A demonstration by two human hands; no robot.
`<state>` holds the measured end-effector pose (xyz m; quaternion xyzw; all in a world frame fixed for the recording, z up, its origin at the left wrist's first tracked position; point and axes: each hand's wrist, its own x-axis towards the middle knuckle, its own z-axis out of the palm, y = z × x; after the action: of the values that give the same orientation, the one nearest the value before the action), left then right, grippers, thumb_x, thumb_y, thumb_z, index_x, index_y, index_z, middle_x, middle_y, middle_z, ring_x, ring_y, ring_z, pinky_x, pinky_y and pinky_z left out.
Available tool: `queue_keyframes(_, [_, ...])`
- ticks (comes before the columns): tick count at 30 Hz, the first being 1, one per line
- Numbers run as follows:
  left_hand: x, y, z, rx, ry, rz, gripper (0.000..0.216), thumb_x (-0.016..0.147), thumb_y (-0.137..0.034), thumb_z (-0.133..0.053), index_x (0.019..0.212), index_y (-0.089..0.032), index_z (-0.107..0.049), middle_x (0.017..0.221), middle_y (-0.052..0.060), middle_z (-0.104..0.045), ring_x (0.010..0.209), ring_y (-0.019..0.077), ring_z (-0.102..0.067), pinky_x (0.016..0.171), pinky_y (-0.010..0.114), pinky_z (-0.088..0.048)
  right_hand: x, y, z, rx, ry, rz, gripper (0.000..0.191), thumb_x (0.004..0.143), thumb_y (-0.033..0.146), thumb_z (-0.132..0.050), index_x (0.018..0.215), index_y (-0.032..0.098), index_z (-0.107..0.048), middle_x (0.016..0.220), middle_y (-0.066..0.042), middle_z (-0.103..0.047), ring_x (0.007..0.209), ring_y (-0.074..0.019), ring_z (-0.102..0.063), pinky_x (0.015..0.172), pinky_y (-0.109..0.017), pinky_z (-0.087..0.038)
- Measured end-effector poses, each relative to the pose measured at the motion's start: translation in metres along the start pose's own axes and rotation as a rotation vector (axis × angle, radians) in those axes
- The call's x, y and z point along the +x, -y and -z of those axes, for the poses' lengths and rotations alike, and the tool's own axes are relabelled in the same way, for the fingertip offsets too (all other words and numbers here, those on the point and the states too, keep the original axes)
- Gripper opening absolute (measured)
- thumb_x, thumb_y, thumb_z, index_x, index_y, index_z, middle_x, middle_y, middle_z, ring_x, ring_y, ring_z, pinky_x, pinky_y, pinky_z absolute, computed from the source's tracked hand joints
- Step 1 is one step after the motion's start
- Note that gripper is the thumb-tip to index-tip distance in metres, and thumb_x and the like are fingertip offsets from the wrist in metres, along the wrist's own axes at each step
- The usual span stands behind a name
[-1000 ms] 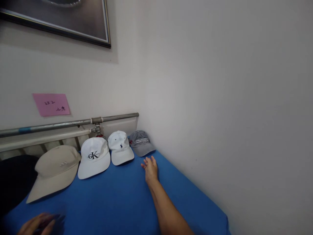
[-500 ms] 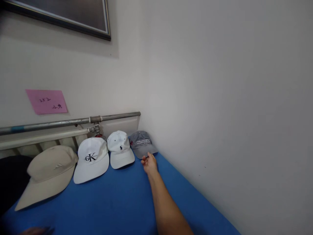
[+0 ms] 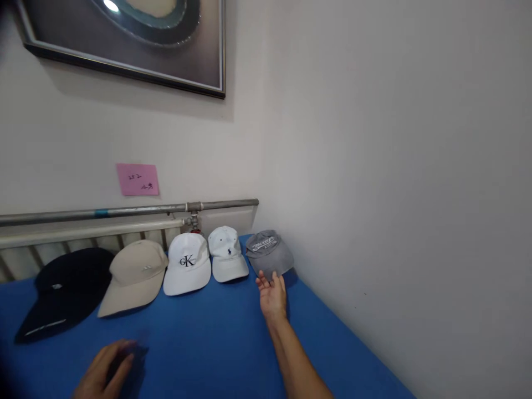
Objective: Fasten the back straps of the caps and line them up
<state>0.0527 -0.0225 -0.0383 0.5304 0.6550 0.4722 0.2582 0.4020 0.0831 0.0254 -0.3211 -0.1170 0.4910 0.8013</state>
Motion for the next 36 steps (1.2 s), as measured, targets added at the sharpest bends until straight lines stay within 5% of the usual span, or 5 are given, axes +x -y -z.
queue_keyframes(9, [-0.02,-0.031,0.019,-0.798,0.102,0.372,0.047,0.08,-0.048,-0.06,0.115,-0.016,-0.058,0.107,0.015,-0.069,0.09,0.0269,-0.067,0.062,0.035,-0.056,-0.105,-0.033,-0.022,-0.152,0.574,-0.316,0.021,0.06,0.024,-0.072,0.078,0.019,-0.062,0.071,-0.002,-0.067,0.064,-0.0185,-0.063,0.058,-0.032,-0.052])
queue_keyframes(13, [-0.016,-0.05,0.031,-0.369,0.459,0.457,0.049,0.096,-0.043,-0.029,0.11,-0.013,-0.064,0.105,0.013,-0.07,0.104,0.0252,-0.064,0.068,0.035,-0.058,-0.121,-0.042,-0.022,-0.222,0.708,-0.438,0.012,0.057,0.019,-0.071,0.067,0.02,-0.065,0.061,0.0,-0.065,0.057,-0.0169,-0.059,0.055,-0.029,-0.049])
queue_keyframes(16, [-0.02,-0.055,0.033,-0.306,0.553,0.464,0.058,0.097,-0.047,-0.018,0.119,-0.015,-0.062,0.11,0.009,-0.07,0.11,0.0224,-0.062,0.082,0.033,-0.055,-0.124,-0.041,-0.023,-0.275,0.71,-0.468,0.009,0.061,0.021,-0.073,0.061,0.019,-0.065,0.086,-0.004,-0.071,0.069,-0.0168,-0.062,0.06,-0.027,-0.049])
queue_keyframes(22, [-0.045,-0.049,0.013,-0.921,0.779,0.443,0.04,0.07,-0.022,-0.075,0.109,-0.016,-0.068,0.095,0.01,-0.074,0.085,0.0237,-0.069,0.082,0.034,-0.051,-0.127,-0.046,-0.025,-0.288,0.645,-0.495,0.018,0.061,0.032,-0.079,0.069,0.021,-0.068,0.111,-0.002,-0.069,0.079,-0.018,-0.063,0.068,-0.028,-0.048])
queue_keyframes(36, [-0.022,-0.048,0.025,-1.003,0.0,0.485,0.026,0.065,-0.011,-0.073,0.089,-0.017,-0.067,0.068,0.001,-0.073,0.055,0.014,-0.065,0.054,0.024,-0.053,-0.134,-0.061,-0.02,-0.463,0.807,-0.543,0.047,0.075,0.04,-0.069,0.118,0.024,-0.059,0.094,-0.005,-0.068,0.085,-0.0186,-0.063,0.072,-0.03,-0.048])
